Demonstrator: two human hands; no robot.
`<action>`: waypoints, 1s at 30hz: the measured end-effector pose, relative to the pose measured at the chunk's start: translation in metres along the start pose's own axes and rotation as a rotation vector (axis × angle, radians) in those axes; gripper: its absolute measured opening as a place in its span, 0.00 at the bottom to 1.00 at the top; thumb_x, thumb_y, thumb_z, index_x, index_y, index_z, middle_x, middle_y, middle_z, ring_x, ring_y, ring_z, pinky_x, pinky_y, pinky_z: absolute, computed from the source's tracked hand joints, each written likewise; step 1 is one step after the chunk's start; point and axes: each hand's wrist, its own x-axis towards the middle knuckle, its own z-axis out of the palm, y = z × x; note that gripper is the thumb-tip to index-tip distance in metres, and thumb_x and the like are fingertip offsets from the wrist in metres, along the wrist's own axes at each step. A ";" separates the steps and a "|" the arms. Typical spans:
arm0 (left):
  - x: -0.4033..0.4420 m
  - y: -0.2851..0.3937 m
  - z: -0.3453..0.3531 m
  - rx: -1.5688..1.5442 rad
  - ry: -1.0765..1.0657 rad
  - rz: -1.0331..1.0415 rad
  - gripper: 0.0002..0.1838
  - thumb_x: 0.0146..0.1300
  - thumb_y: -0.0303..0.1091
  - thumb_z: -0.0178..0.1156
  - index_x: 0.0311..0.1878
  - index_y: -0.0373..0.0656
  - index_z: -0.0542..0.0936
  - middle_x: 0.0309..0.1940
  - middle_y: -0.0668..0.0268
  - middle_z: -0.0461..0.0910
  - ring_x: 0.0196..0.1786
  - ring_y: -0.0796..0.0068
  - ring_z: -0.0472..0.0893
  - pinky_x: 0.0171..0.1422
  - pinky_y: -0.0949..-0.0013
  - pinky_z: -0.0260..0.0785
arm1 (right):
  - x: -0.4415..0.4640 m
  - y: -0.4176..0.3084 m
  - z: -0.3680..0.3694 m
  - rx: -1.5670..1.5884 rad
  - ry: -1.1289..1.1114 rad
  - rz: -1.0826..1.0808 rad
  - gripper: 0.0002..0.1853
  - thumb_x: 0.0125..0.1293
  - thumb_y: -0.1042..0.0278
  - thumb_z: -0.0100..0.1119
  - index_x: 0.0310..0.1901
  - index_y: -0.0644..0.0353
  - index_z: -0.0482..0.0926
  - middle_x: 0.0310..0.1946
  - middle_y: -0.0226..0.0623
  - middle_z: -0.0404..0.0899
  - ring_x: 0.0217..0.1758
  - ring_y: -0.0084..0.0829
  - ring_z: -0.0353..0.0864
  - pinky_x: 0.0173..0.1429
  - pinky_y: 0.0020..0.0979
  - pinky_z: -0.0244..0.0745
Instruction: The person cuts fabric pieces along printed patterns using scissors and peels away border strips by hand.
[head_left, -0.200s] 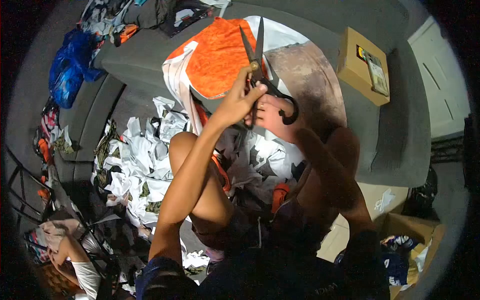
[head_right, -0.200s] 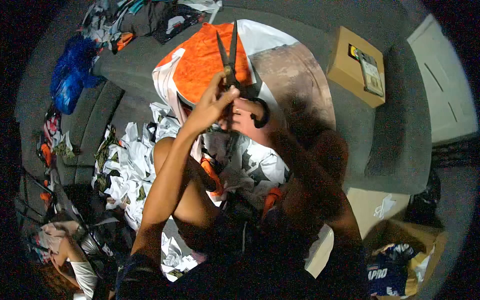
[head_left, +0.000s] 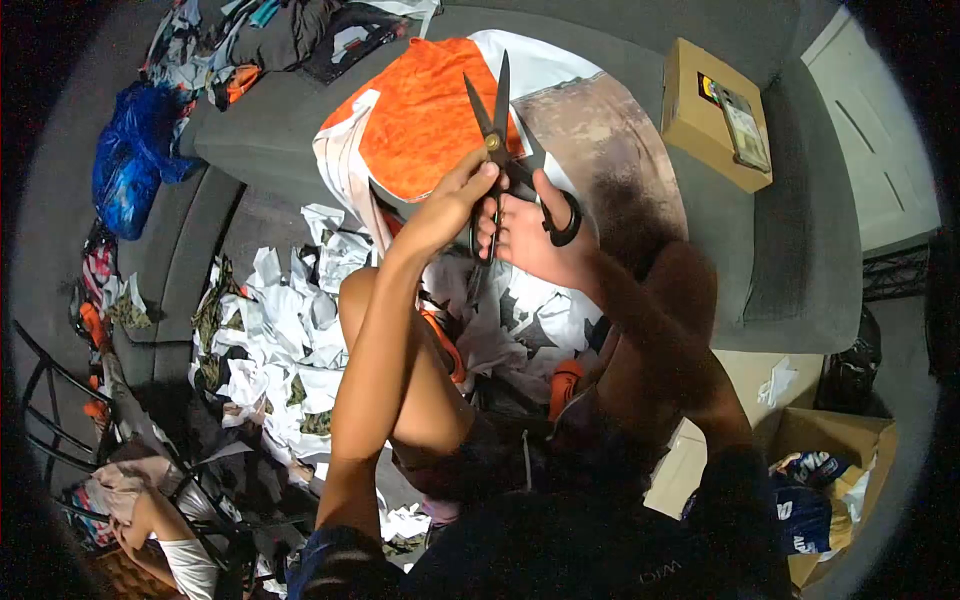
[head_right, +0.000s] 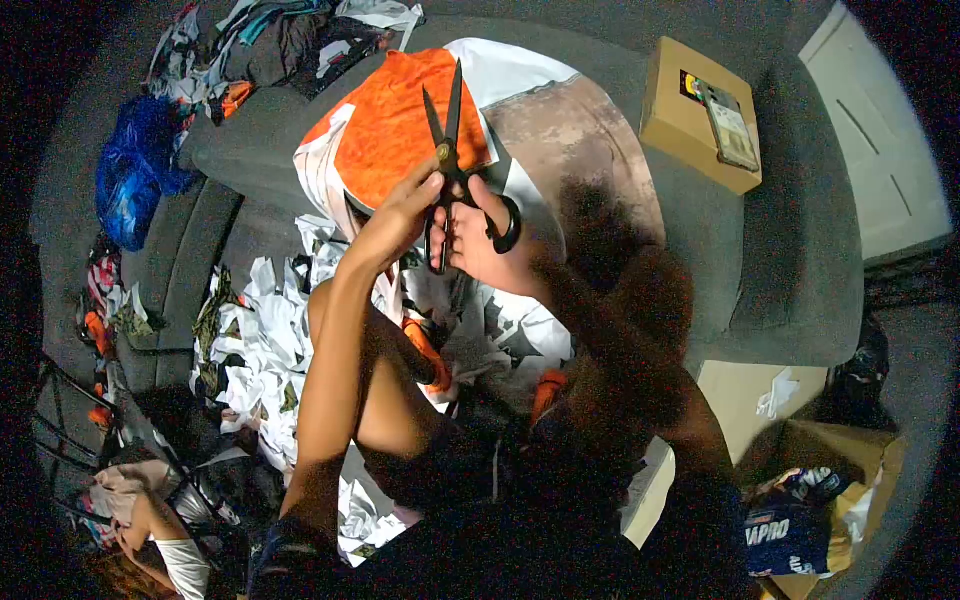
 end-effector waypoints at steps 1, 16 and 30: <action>0.000 0.001 0.001 -0.027 -0.009 0.004 0.19 0.67 0.34 0.50 0.58 0.40 0.64 0.29 0.64 0.68 0.18 0.77 0.67 0.18 0.74 0.64 | 0.000 -0.002 0.004 0.012 0.006 -0.012 0.32 0.61 0.33 0.45 0.43 0.62 0.68 0.38 0.41 0.72 0.41 0.37 0.71 0.47 0.36 0.65; 0.011 -0.009 0.014 0.328 0.105 0.416 0.16 0.65 0.28 0.48 0.55 0.35 0.69 0.36 0.63 0.74 0.35 0.76 0.74 0.40 0.76 0.68 | -0.013 -0.016 0.013 -0.985 0.365 -0.133 0.24 0.66 0.44 0.45 0.35 0.62 0.72 0.24 0.38 0.74 0.28 0.31 0.73 0.37 0.29 0.69; 0.015 -0.001 -0.009 0.090 0.608 0.651 0.05 0.63 0.27 0.45 0.33 0.41 0.71 0.28 0.65 0.72 0.38 0.74 0.74 0.45 0.76 0.63 | -0.012 -0.036 -0.026 -0.003 0.490 -0.287 0.21 0.64 0.45 0.51 0.25 0.56 0.72 0.19 0.32 0.71 0.19 0.30 0.70 0.29 0.27 0.68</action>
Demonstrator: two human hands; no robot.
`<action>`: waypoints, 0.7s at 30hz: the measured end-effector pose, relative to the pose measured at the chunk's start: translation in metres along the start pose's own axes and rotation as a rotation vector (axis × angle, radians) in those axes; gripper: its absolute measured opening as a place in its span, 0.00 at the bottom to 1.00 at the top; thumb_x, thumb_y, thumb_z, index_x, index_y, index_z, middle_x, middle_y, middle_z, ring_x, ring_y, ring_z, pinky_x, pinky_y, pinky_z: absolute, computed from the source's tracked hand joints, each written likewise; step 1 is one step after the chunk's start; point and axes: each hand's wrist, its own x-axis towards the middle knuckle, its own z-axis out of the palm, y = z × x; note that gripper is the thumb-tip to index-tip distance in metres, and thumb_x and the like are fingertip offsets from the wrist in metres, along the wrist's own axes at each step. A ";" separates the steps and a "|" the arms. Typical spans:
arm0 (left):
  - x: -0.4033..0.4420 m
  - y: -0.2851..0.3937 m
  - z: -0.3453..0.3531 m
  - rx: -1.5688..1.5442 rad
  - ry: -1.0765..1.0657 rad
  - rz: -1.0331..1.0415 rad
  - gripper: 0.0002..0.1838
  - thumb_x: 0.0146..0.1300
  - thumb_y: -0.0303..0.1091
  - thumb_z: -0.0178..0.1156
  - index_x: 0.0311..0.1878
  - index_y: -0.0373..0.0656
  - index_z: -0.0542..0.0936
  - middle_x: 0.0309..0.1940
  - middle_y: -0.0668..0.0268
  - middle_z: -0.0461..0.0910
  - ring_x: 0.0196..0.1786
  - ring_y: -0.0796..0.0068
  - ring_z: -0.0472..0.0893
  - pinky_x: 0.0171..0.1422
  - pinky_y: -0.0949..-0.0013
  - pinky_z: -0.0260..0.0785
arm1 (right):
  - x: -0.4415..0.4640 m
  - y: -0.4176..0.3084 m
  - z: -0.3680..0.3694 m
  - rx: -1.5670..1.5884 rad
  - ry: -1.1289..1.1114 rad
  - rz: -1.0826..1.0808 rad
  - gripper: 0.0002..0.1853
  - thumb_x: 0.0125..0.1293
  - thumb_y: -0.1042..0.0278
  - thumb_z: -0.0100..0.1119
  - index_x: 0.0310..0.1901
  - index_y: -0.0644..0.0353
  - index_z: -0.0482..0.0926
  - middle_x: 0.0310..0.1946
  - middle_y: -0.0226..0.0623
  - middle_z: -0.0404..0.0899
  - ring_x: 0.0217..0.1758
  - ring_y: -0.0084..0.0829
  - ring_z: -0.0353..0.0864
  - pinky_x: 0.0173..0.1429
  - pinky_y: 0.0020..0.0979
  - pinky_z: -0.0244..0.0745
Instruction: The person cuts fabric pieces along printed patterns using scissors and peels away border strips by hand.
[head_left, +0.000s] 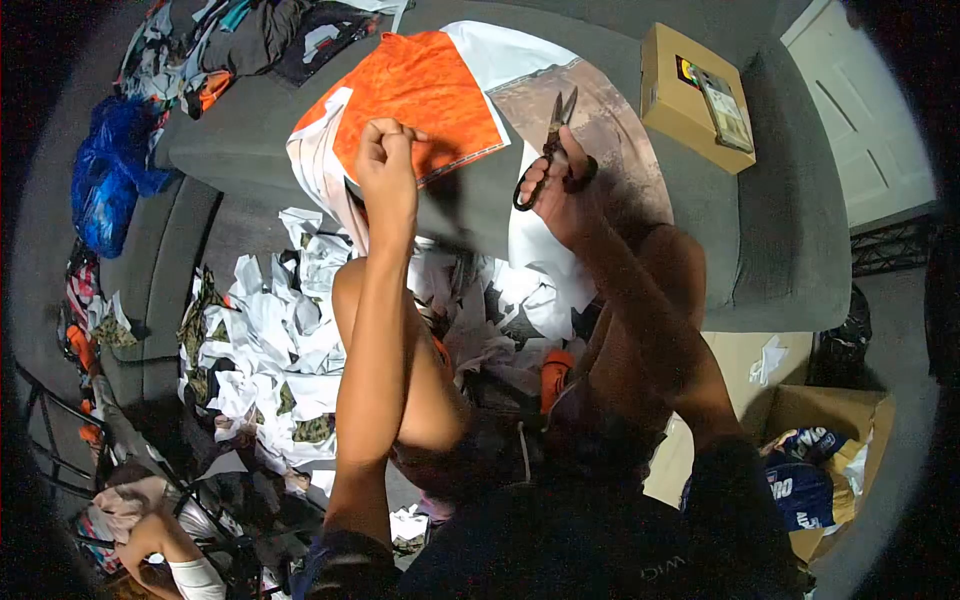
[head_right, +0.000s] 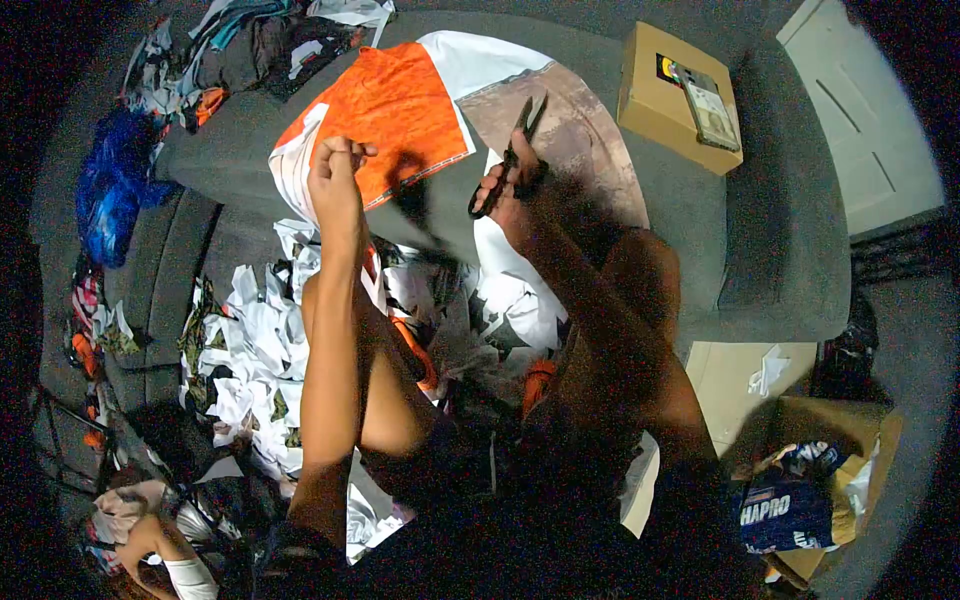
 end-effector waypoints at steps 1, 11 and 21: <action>0.000 -0.001 -0.002 0.016 0.006 0.028 0.05 0.63 0.27 0.45 0.33 0.41 0.71 0.27 0.65 0.72 0.36 0.75 0.74 0.44 0.76 0.64 | 0.001 0.000 0.001 -0.040 0.045 -0.021 0.22 0.63 0.45 0.51 0.24 0.56 0.71 0.19 0.32 0.71 0.19 0.29 0.70 0.29 0.26 0.68; -0.002 0.004 -0.006 -0.001 -0.451 -0.065 0.04 0.60 0.26 0.45 0.33 0.41 0.71 0.24 0.68 0.70 0.30 0.78 0.71 0.39 0.77 0.62 | 0.038 -0.021 -0.006 -0.727 0.349 -0.200 0.22 0.58 0.46 0.59 0.19 0.57 0.72 0.18 0.31 0.72 0.18 0.23 0.69 0.25 0.23 0.65; -0.021 -0.003 0.001 0.409 -0.769 -0.152 0.07 0.59 0.24 0.47 0.38 0.39 0.74 0.26 0.70 0.70 0.31 0.80 0.69 0.38 0.78 0.61 | 0.041 -0.018 -0.018 -1.115 0.523 -0.253 0.21 0.56 0.49 0.62 0.17 0.57 0.72 0.14 0.29 0.70 0.15 0.21 0.66 0.22 0.22 0.62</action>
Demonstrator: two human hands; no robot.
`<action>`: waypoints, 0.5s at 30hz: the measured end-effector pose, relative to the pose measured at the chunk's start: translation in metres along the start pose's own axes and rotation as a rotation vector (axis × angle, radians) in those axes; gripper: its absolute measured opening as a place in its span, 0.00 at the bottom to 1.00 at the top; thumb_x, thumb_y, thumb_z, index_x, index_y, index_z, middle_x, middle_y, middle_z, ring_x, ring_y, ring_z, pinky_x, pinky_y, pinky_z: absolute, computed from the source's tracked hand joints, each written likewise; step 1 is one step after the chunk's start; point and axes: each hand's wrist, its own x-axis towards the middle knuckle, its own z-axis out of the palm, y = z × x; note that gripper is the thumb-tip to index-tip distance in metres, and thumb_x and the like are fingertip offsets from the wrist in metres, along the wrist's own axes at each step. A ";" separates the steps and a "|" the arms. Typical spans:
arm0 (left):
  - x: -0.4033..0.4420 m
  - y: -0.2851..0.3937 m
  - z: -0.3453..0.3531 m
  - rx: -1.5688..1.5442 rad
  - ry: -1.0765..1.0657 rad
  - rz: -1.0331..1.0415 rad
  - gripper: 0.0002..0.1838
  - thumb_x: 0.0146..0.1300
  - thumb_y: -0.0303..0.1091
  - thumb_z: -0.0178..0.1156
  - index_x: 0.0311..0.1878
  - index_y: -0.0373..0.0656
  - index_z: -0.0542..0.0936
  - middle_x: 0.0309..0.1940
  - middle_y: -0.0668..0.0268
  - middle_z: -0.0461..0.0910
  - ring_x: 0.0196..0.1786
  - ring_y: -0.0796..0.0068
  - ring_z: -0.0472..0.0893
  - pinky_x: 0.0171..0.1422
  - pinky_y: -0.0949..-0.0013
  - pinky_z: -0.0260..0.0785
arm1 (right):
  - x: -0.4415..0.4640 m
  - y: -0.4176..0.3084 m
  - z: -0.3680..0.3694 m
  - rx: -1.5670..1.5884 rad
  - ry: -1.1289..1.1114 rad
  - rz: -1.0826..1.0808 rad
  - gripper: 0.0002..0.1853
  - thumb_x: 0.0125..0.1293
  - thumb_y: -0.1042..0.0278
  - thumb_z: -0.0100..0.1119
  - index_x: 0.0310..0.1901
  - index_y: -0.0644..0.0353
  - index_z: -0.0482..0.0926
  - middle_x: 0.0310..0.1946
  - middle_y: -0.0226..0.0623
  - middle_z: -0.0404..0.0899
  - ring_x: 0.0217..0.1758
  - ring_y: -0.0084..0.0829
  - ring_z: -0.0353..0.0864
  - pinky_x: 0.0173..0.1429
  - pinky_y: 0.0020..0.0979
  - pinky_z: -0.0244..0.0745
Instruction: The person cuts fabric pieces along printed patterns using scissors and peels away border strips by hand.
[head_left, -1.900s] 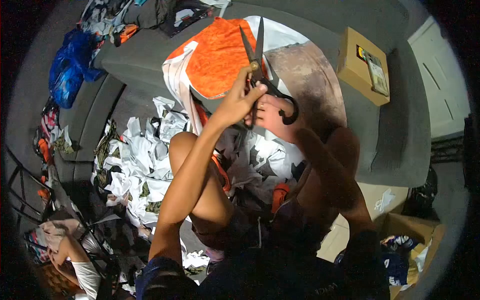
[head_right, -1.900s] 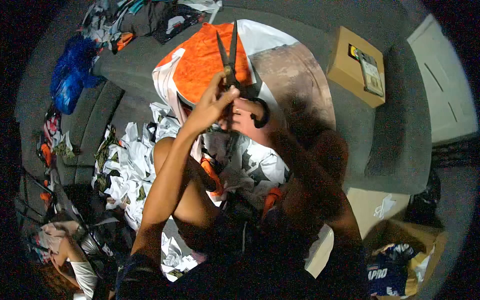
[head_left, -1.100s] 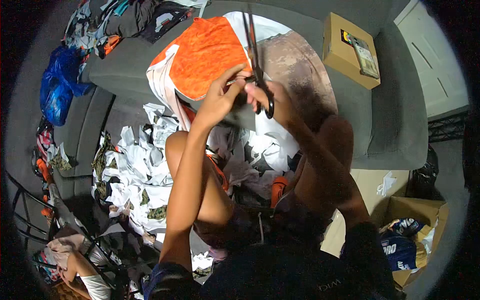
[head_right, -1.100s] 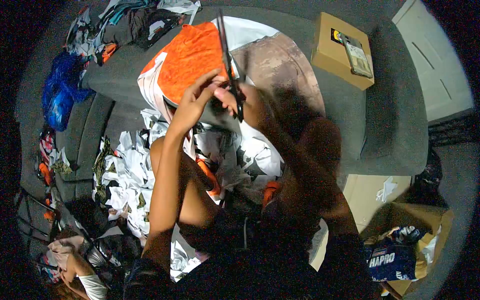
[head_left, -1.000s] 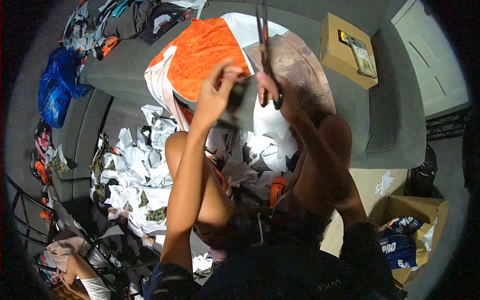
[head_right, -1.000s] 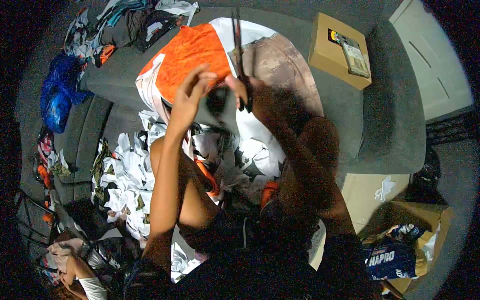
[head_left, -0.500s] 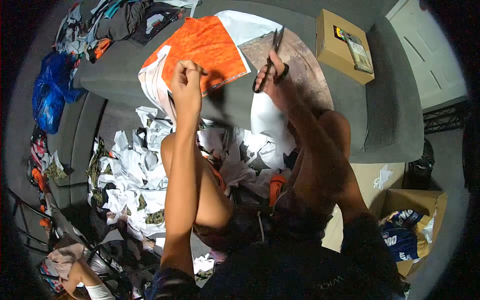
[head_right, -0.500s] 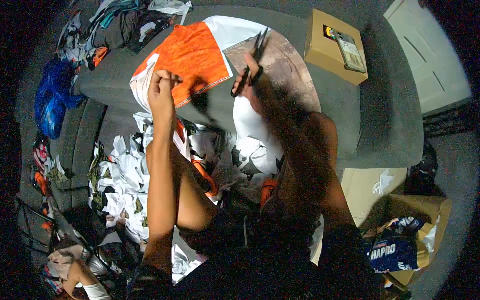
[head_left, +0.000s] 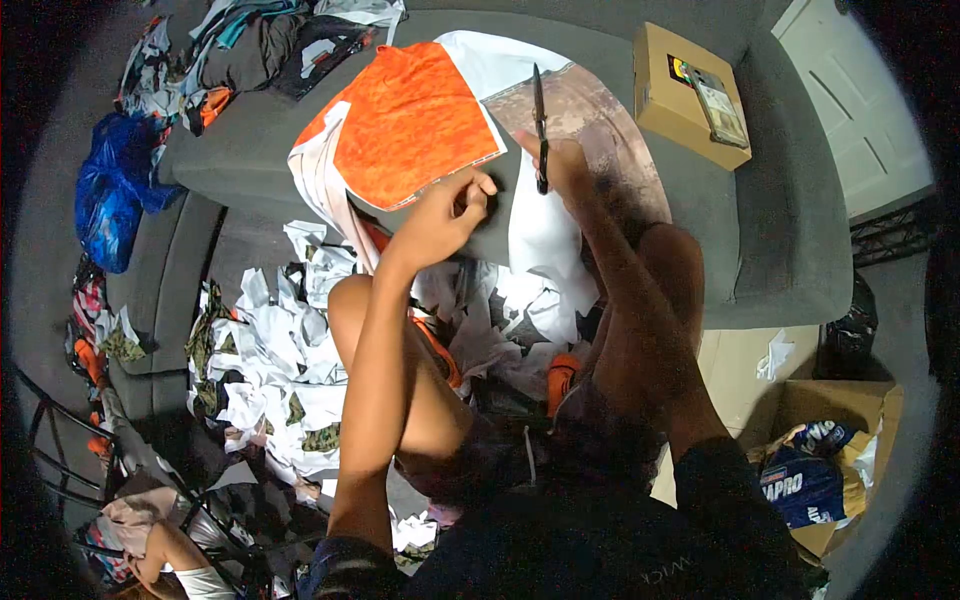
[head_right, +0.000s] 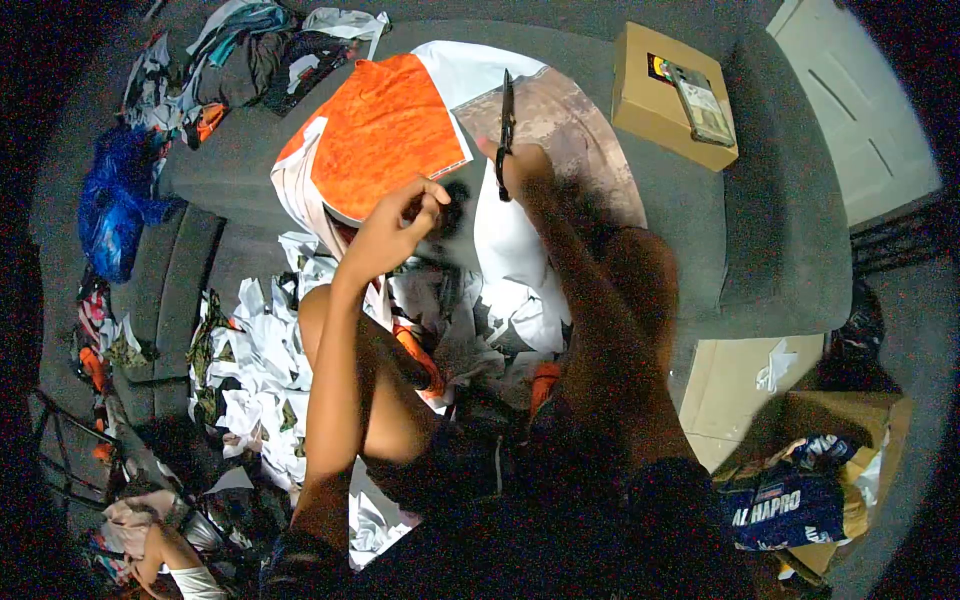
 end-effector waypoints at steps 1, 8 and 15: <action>0.000 -0.002 -0.002 0.051 -0.042 -0.051 0.07 0.59 0.24 0.48 0.39 0.40 0.74 0.27 0.70 0.71 0.32 0.80 0.69 0.40 0.78 0.62 | 0.000 0.001 -0.002 -0.014 -0.013 -0.003 0.22 0.57 0.48 0.61 0.17 0.57 0.72 0.14 0.29 0.70 0.15 0.21 0.66 0.21 0.22 0.62; 0.030 -0.031 -0.017 0.208 0.049 0.122 0.09 0.59 0.27 0.50 0.42 0.39 0.75 0.33 0.66 0.73 0.35 0.73 0.71 0.43 0.74 0.64 | -0.068 -0.024 -0.012 0.286 -0.525 0.048 0.27 0.63 0.40 0.47 0.23 0.60 0.74 0.16 0.34 0.72 0.17 0.24 0.70 0.25 0.22 0.65; 0.023 -0.070 0.011 0.803 0.038 0.068 0.34 0.56 0.39 0.57 0.66 0.48 0.59 0.63 0.55 0.58 0.62 0.52 0.62 0.62 0.53 0.58 | -0.123 0.047 -0.009 0.226 -0.568 0.174 0.27 0.59 0.38 0.55 0.20 0.56 0.72 0.11 0.30 0.70 0.13 0.25 0.71 0.20 0.23 0.65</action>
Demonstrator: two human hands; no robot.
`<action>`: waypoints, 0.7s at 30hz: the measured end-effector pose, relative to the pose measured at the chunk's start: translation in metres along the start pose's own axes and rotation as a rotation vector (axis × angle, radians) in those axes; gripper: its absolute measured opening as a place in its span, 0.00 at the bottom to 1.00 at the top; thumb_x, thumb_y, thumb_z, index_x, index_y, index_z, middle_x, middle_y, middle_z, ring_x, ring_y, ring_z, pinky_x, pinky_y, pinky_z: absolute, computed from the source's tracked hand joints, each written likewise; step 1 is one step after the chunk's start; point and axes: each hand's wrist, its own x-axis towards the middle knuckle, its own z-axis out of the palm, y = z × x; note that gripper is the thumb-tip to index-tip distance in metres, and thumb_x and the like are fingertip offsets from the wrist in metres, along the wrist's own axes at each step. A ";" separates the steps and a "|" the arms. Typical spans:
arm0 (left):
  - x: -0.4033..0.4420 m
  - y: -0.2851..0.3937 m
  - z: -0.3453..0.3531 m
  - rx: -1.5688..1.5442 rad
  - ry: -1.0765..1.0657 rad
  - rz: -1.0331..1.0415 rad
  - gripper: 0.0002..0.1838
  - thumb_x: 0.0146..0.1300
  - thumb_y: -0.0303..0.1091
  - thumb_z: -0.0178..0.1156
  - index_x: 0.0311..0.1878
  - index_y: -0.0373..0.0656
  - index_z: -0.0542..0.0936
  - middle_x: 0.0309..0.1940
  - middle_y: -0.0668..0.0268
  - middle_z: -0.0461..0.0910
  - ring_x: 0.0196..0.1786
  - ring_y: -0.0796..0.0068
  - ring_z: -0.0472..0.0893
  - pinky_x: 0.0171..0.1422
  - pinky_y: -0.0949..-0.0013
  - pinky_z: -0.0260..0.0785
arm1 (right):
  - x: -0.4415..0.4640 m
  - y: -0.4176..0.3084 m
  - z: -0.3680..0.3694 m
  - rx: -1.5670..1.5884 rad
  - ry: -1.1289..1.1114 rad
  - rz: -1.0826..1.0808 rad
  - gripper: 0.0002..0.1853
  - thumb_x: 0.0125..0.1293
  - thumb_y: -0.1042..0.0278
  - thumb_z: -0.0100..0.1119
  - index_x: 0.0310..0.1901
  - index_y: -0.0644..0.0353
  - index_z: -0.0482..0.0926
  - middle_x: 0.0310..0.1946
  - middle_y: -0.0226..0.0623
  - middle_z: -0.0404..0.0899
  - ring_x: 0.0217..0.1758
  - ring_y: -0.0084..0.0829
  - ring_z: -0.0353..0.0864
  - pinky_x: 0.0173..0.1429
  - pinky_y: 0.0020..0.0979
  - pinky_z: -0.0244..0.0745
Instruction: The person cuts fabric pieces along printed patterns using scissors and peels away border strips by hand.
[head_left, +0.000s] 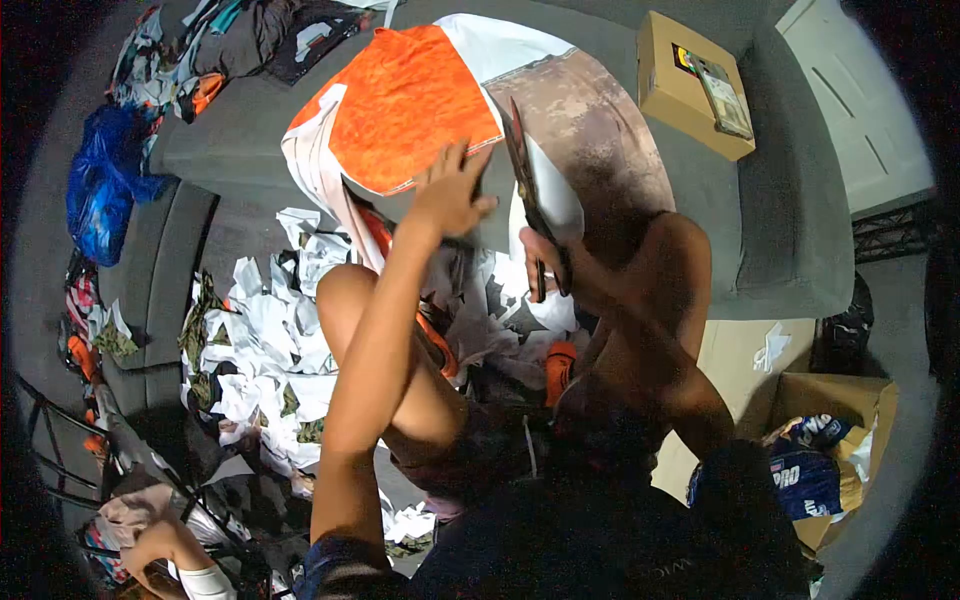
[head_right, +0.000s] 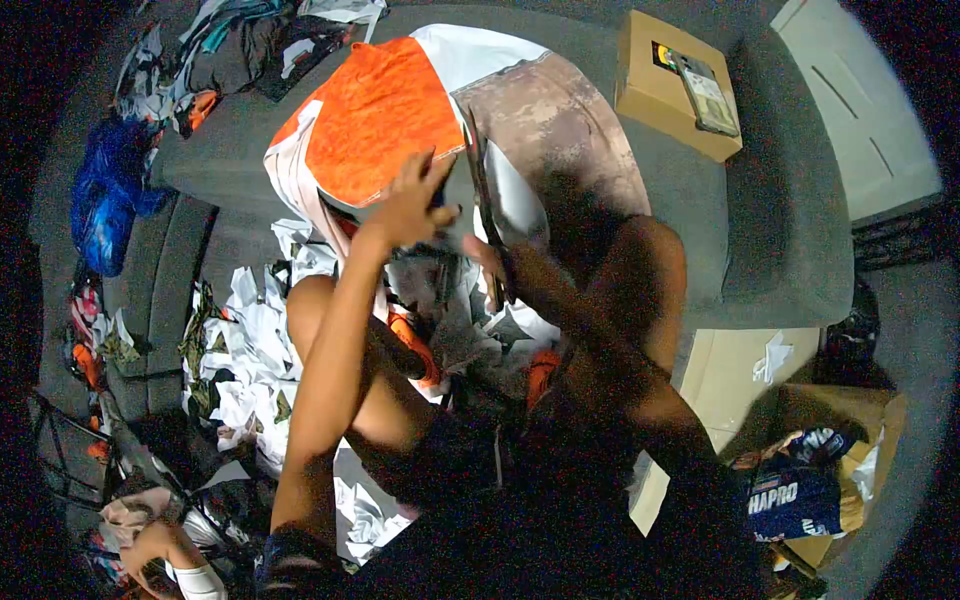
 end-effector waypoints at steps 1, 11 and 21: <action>-0.009 0.012 0.005 0.099 0.008 -0.026 0.37 0.55 0.40 0.58 0.68 0.49 0.56 0.64 0.55 0.57 0.64 0.53 0.61 0.63 0.52 0.57 | 0.000 0.012 -0.003 0.125 -0.048 0.070 0.27 0.59 0.38 0.55 0.20 0.56 0.72 0.12 0.30 0.70 0.13 0.25 0.71 0.20 0.23 0.65; -0.021 0.018 -0.018 -0.020 -0.059 -0.087 0.37 0.55 0.43 0.58 0.68 0.49 0.57 0.65 0.59 0.57 0.65 0.55 0.61 0.63 0.50 0.56 | -0.016 0.003 0.001 -0.224 0.082 0.091 0.25 0.60 0.40 0.53 0.24 0.58 0.73 0.13 0.32 0.70 0.12 0.25 0.69 0.19 0.22 0.65; 0.038 0.018 0.010 0.169 0.285 0.046 0.23 0.58 0.45 0.54 0.57 0.50 0.72 0.62 0.64 0.62 0.62 0.60 0.61 0.62 0.53 0.54 | -0.012 -0.006 -0.012 0.119 0.156 -0.113 0.26 0.60 0.40 0.54 0.26 0.60 0.76 0.13 0.31 0.71 0.12 0.25 0.68 0.20 0.21 0.63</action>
